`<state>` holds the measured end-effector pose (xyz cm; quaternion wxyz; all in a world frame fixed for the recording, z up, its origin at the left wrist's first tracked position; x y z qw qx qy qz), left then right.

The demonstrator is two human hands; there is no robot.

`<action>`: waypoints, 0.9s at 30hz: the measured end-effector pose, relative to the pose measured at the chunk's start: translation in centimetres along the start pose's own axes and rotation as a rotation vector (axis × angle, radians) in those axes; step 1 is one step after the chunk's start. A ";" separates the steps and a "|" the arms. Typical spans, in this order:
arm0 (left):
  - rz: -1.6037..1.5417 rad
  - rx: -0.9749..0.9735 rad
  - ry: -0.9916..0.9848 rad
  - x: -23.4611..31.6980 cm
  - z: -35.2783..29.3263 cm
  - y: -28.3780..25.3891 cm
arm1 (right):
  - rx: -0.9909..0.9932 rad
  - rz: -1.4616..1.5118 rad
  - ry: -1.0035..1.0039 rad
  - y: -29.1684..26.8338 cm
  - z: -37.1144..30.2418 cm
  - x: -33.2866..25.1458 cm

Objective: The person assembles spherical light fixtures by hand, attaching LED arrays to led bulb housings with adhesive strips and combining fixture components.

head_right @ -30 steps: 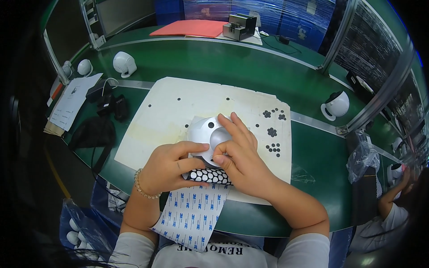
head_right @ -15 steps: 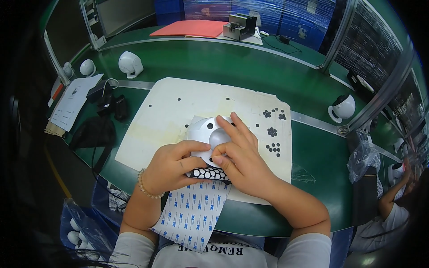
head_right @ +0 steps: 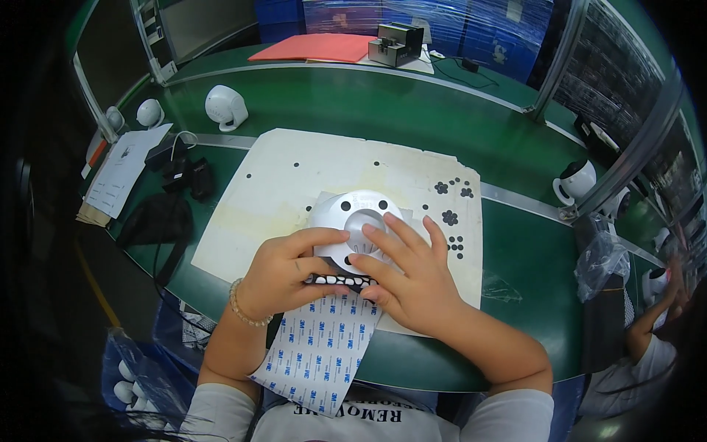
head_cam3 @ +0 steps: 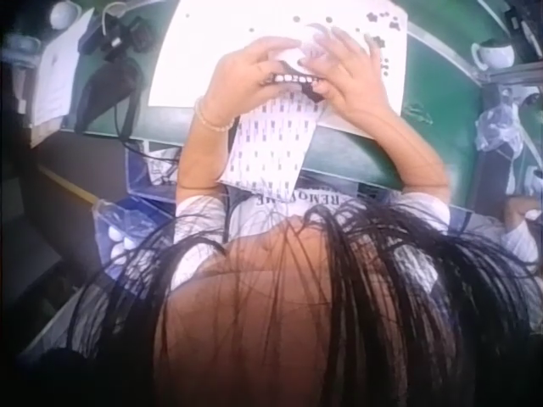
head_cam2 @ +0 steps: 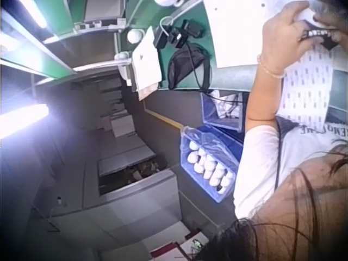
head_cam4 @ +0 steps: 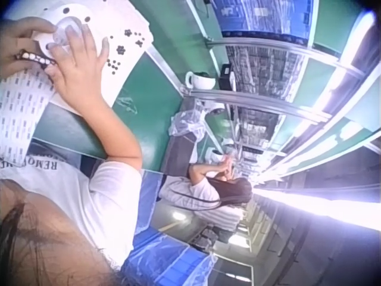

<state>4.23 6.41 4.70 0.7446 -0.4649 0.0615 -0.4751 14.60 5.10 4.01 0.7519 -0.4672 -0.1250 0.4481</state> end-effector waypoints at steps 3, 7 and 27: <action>-0.130 0.048 -0.033 -0.9 -0.4 -0.2 | 0.106 0.210 0.006 -1.0 -0.5 0.0; -0.186 0.067 -0.030 -1.0 -0.2 -0.3 | 0.186 0.265 -0.042 -1.0 0.0 -1.0; -0.098 0.051 0.021 -0.3 -0.3 -0.6 | 0.234 0.542 0.297 0.0 -1.8 5.1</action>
Point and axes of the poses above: each hand's wrist, its own z-axis towards the middle knuckle, its own y-axis out of the palm, x = y × z, the point moved 10 cm from there along z, towards the middle knuckle, and after that the axes turned 7 degrees about z, right-handed, at the moved point
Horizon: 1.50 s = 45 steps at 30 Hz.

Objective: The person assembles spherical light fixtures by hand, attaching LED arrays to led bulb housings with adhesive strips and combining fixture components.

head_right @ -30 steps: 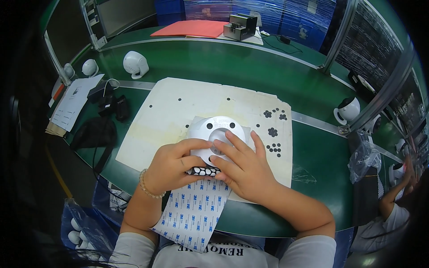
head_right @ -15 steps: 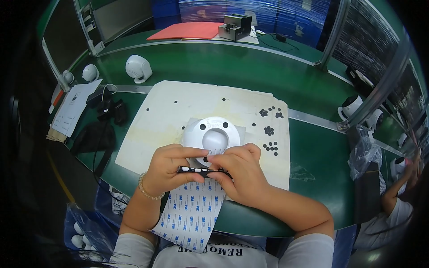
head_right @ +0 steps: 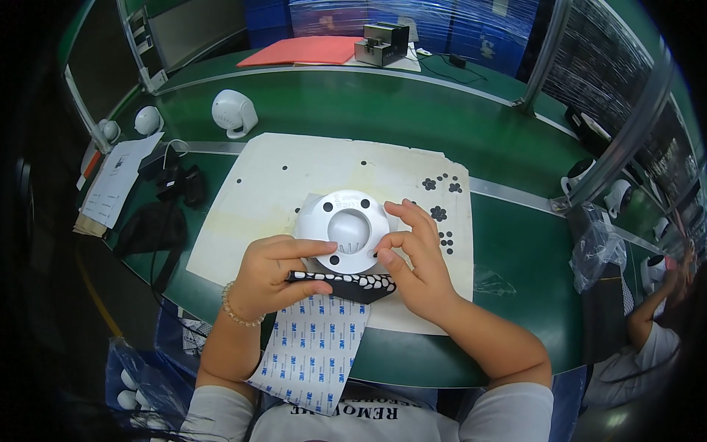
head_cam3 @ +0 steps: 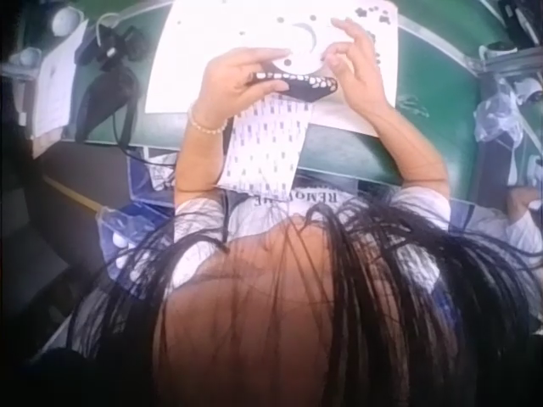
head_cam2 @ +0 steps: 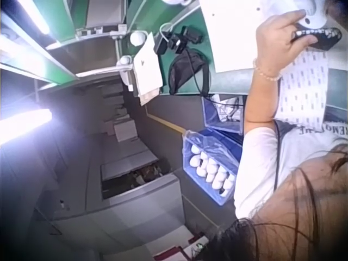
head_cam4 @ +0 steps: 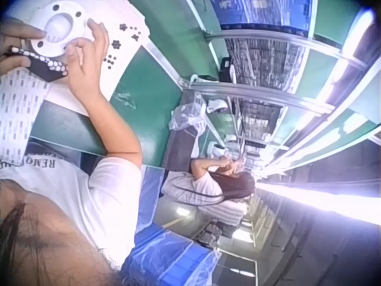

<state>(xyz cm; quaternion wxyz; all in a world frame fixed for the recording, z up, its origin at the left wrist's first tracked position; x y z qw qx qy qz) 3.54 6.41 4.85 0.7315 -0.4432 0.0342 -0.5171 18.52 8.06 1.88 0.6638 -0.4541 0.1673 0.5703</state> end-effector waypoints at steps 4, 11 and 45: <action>0.015 -0.007 0.000 -0.2 0.1 0.1 | -0.048 0.063 0.077 0.4 0.3 0.9; 0.028 -0.006 0.003 -0.1 0.1 0.0 | -0.073 0.041 0.057 0.8 0.4 0.4; 0.041 -0.014 0.013 -0.1 0.3 0.4 | 0.016 -0.316 -0.415 -0.7 0.7 -1.6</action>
Point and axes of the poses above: each hand's wrist, its own z-axis towards the middle knuckle, its own y-axis out of the palm, x = y × z, the point moved 10 cm from there along z, towards the middle knuckle, and after that the axes turned 7 degrees about z, right-handed, at the moved point
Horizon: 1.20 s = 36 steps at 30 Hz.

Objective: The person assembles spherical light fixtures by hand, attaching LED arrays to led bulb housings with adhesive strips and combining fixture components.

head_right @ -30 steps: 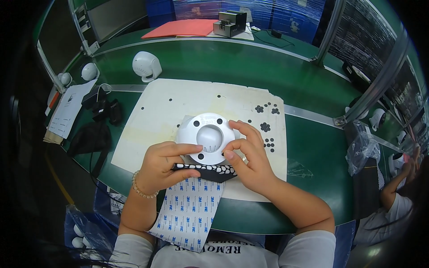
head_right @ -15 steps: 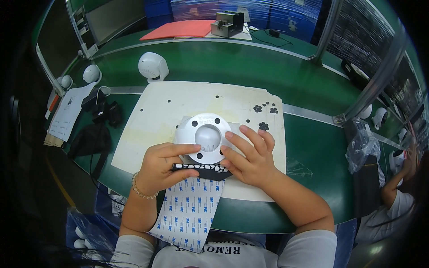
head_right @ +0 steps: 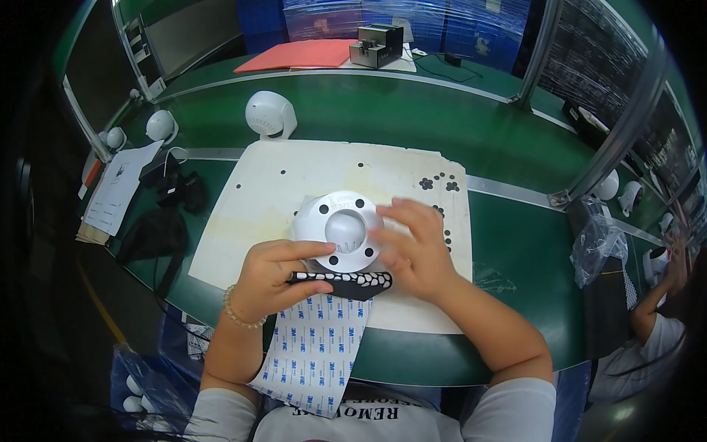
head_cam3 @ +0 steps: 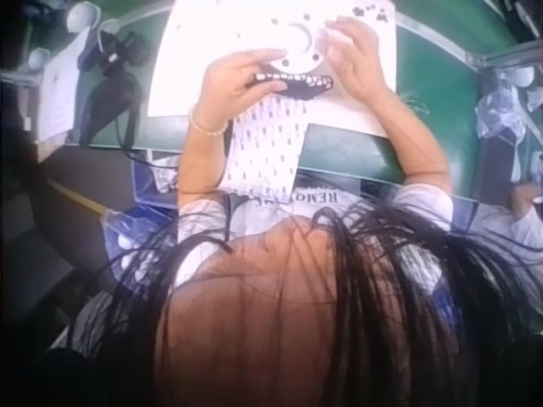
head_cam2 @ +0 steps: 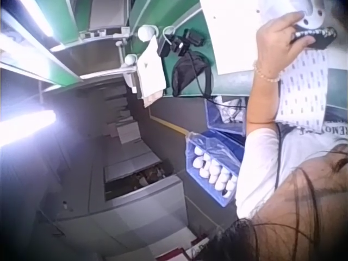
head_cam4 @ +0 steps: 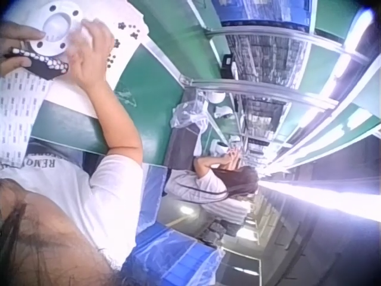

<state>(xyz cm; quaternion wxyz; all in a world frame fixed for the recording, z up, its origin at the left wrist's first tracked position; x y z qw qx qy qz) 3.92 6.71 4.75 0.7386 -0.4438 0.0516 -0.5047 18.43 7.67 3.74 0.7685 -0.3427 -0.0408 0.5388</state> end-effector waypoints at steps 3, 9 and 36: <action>0.017 -0.038 -0.010 -0.1 0.0 0.0 | -0.052 0.100 0.144 -0.1 3.4 1.2; 0.003 -0.006 0.029 0.5 0.0 -0.4 | -0.346 0.097 0.158 3.2 6.6 1.4; 0.065 -0.300 -0.238 -1.7 -0.5 2.2 | 0.016 -0.797 0.885 -7.9 -6.1 24.9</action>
Point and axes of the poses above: each hand's wrist, its own z-axis towards the middle knuckle, its own y-axis out of the palm, x = y × z, the point moved 10 cm from there along z, towards the middle knuckle, and after that the axes turned 7 degrees about z, right-handed, at the moved point
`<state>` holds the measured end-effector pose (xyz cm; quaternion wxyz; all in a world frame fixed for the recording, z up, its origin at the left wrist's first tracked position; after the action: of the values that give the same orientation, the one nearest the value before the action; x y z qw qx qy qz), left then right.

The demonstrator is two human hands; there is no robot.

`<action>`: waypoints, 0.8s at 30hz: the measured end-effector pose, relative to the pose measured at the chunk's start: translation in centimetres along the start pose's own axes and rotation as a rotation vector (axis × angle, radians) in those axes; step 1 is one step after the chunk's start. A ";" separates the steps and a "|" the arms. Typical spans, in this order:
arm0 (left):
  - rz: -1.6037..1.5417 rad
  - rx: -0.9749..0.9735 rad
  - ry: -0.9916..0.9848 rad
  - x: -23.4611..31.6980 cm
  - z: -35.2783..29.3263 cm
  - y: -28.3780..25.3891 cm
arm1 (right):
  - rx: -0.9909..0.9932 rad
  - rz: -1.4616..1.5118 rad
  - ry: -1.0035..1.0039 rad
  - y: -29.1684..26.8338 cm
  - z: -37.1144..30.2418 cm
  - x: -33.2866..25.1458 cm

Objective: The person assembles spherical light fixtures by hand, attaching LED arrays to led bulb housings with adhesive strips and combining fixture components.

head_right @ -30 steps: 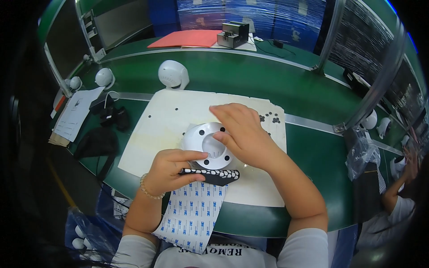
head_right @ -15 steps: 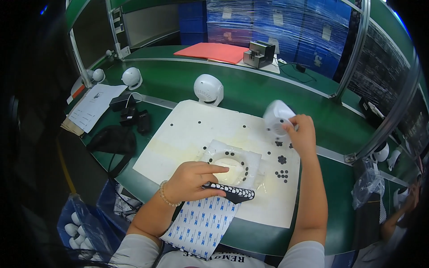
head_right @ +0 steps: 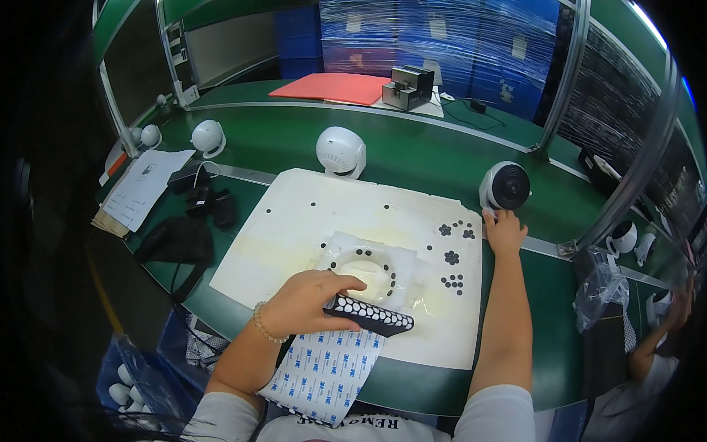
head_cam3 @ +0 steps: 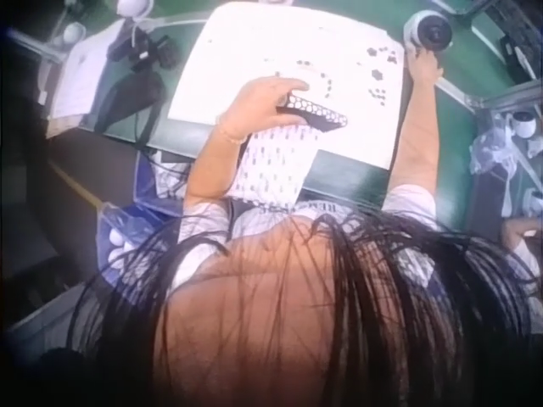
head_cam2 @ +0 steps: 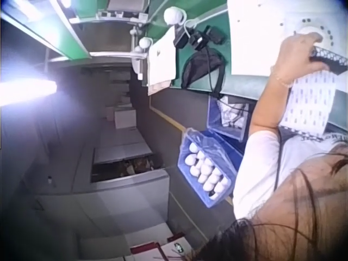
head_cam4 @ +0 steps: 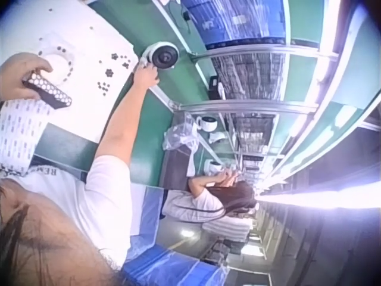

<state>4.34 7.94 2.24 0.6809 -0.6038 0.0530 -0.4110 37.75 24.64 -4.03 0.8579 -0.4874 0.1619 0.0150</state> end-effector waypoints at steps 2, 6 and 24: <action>-0.030 -0.025 0.018 0.1 0.4 0.4 | -0.053 -0.022 -0.004 -0.7 -0.2 -1.1; -0.095 -0.032 0.228 1.5 0.0 1.3 | -0.233 0.400 -0.129 0.0 -0.8 -8.3; -0.141 0.038 0.337 2.0 -0.9 1.4 | -0.409 0.318 -0.392 9.9 2.4 -26.1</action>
<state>5.85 5.86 1.66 0.6433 -0.5155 0.1162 -0.5540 11.84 35.32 -3.47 0.7439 -0.6063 0.0614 0.2745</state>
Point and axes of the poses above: each hand's wrist, its own z-axis towards the middle knuckle, its own y-axis out of the palm, x = y × z, the point moved 10 cm from there along z, towards the middle knuckle, and after that the axes turned 7 degrees about z, right-handed, at the moved point
